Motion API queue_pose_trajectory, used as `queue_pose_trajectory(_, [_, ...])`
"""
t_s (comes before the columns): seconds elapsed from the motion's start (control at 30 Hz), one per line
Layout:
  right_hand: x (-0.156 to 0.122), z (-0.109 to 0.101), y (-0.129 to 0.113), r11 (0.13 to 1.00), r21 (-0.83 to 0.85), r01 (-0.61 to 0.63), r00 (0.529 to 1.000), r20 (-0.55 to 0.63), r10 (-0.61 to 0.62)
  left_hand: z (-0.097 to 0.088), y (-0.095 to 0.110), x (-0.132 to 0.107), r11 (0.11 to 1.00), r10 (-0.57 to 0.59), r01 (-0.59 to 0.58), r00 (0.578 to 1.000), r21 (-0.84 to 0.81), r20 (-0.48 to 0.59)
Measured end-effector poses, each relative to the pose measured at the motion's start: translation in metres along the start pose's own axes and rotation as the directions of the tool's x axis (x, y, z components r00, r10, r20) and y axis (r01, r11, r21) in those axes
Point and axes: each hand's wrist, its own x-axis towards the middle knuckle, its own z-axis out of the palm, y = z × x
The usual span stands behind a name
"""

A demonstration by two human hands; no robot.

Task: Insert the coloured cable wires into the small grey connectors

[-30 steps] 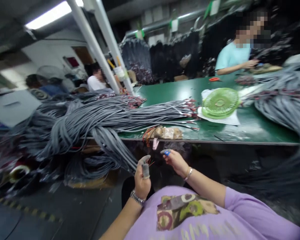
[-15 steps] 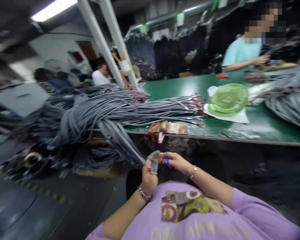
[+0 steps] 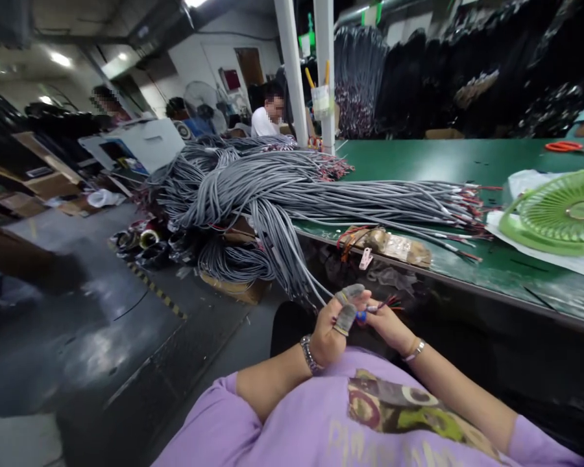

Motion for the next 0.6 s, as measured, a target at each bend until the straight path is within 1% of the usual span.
queue_pose_trajectory(0.03, [0.001, -0.008, 0.005, 0.999, 0.012, -0.031, 0.999, -0.044, 0.031, -0.002, 0.003, 0.0, 1.0, -0.017, 0.016, 1.0, -0.023, -0.024])
queue_pose_trajectory(0.07, [0.002, -0.017, 0.012, 0.996, 0.021, -0.09, 0.991, -0.1, 0.092, -0.005, 0.006, 0.001, 0.998, -0.041, 0.039, 0.998, -0.043, -0.046])
queue_pose_trajectory(0.1, [0.001, -0.026, 0.02, 0.984, 0.005, -0.177, 0.97, -0.167, 0.176, -0.007, 0.008, 0.001, 0.997, -0.06, 0.056, 0.996, -0.055, -0.068])
queue_pose_trajectory(0.13, [0.0, -0.035, 0.028, 0.96, -0.02, -0.278, 0.931, -0.251, 0.264, -0.01, 0.01, 0.003, 0.995, -0.079, 0.074, 0.993, -0.063, -0.093])
queue_pose_trajectory(0.17, [-0.003, -0.044, 0.036, 0.942, -0.041, -0.334, 0.889, -0.345, 0.301, -0.013, 0.011, 0.005, 0.993, -0.1, 0.092, 0.989, -0.071, -0.113])
queue_pose_trajectory(0.23, [-0.01, -0.057, 0.047, 0.917, -0.081, -0.391, 0.814, -0.495, 0.303, -0.018, 0.013, 0.01, 0.986, -0.146, 0.134, 0.981, -0.099, -0.125])
queue_pose_trajectory(0.27, [-0.013, -0.06, 0.048, 0.915, -0.096, -0.392, 0.799, -0.528, 0.287, -0.019, 0.014, 0.013, 0.981, -0.172, 0.159, 0.978, -0.111, -0.12])
queue_pose_trajectory(0.3, [-0.016, -0.06, 0.046, 0.921, -0.133, -0.367, 0.816, -0.52, 0.25, -0.019, 0.015, 0.017, 0.973, -0.204, 0.189, 0.974, -0.132, -0.103])
queue_pose_trajectory(0.33, [-0.017, -0.057, 0.04, 0.928, -0.181, -0.326, 0.858, -0.469, 0.21, -0.018, 0.016, 0.022, 0.965, -0.23, 0.218, 0.971, -0.148, -0.071])
queue_pose_trajectory(0.37, [-0.018, -0.051, 0.031, 0.942, -0.228, -0.248, 0.92, -0.36, 0.155, -0.015, 0.018, 0.026, 0.956, -0.249, 0.241, 0.968, -0.166, -0.027])
queue_pose_trajectory(0.4, [-0.017, -0.042, 0.021, 0.955, -0.259, -0.146, 0.969, -0.23, 0.086, -0.01, 0.02, 0.03, 0.947, -0.267, 0.266, 0.964, -0.179, 0.02])
queue_pose_trajectory(0.43, [-0.016, -0.032, 0.009, 0.958, -0.286, -0.02, 0.995, -0.098, -0.009, -0.004, 0.022, 0.034, 0.94, -0.276, 0.284, 0.959, -0.187, 0.069])
queue_pose_trajectory(0.47, [-0.014, -0.02, -0.003, 0.94, -0.327, 0.096, 0.995, 0.029, -0.091, 0.003, 0.024, 0.038, 0.939, -0.274, 0.29, 0.956, -0.186, 0.107])
queue_pose_trajectory(0.5, [-0.012, -0.008, -0.013, 0.904, -0.382, 0.19, 0.979, 0.14, -0.147, 0.01, 0.026, 0.041, 0.942, -0.257, 0.279, 0.957, -0.184, 0.137])
queue_pose_trajectory(0.53, [-0.01, 0.004, -0.021, 0.859, -0.432, 0.274, 0.959, 0.193, -0.209, 0.017, 0.028, 0.043, 0.95, -0.225, 0.253, 0.961, -0.184, 0.16])
queue_pose_trajectory(0.57, [-0.007, 0.014, -0.027, 0.821, -0.463, 0.335, 0.941, 0.211, -0.265, 0.023, 0.029, 0.046, 0.957, -0.197, 0.226, 0.966, -0.183, 0.168])
queue_pose_trajectory(0.6, [-0.005, 0.022, -0.03, 0.794, -0.481, 0.372, 0.928, 0.194, -0.317, 0.027, 0.03, 0.048, 0.961, -0.171, 0.202, 0.971, -0.188, 0.17])
